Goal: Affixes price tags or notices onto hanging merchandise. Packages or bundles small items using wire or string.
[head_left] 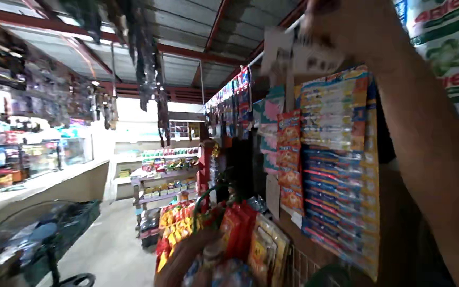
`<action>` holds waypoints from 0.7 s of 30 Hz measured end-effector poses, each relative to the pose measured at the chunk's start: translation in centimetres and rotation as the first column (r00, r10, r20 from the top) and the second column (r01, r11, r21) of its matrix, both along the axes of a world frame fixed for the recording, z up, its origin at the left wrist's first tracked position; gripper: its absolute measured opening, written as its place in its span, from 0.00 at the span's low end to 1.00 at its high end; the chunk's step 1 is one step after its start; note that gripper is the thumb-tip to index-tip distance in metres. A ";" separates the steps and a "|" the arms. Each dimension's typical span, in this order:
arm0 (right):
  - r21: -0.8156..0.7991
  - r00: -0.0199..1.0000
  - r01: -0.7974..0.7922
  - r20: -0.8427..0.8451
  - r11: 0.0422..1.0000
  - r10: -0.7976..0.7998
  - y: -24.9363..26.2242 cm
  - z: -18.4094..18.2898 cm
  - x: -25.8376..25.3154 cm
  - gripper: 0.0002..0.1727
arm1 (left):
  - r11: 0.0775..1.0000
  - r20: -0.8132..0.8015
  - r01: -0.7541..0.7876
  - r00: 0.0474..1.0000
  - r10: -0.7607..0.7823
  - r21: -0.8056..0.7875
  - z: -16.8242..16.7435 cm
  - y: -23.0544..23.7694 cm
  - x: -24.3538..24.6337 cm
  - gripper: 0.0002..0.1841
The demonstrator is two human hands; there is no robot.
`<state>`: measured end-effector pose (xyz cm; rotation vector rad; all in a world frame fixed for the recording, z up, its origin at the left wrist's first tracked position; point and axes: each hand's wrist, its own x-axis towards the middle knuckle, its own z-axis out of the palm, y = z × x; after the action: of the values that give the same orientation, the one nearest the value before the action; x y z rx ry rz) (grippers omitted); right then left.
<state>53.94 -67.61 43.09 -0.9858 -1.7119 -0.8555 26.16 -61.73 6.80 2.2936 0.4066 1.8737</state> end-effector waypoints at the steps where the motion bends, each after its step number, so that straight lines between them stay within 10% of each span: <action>1: -0.087 0.999 -0.025 -0.023 0.996 0.023 0.0 -3.6 -1.3 0.13 | 0.999 0.033 0.051 0.998 -0.051 0.004 1.8 0.6 1.4 0.27; 8: -0.383 0.964 -0.218 -0.228 0.898 0.137 3.0 -20.0 -4.5 0.11 | 0.823 0.122 0.334 0.942 -0.313 -0.459 10.5 1.8 4.2 0.23; 16: -0.333 0.937 -0.222 -0.332 0.917 0.107 4.4 -23.6 -4.5 0.10 | 0.753 0.096 0.508 0.849 -0.520 -0.418 5.6 4.0 5.0 0.33; 21: -0.395 0.958 -0.194 -0.274 0.898 0.086 4.0 -24.2 -5.2 0.10 | 0.797 0.200 0.412 0.911 -0.360 -0.441 5.9 2.9 6.3 0.22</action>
<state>48.74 -63.57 18.94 -1.1784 -1.7538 -0.2507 32.44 -58.79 12.71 1.7763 0.3066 1.4806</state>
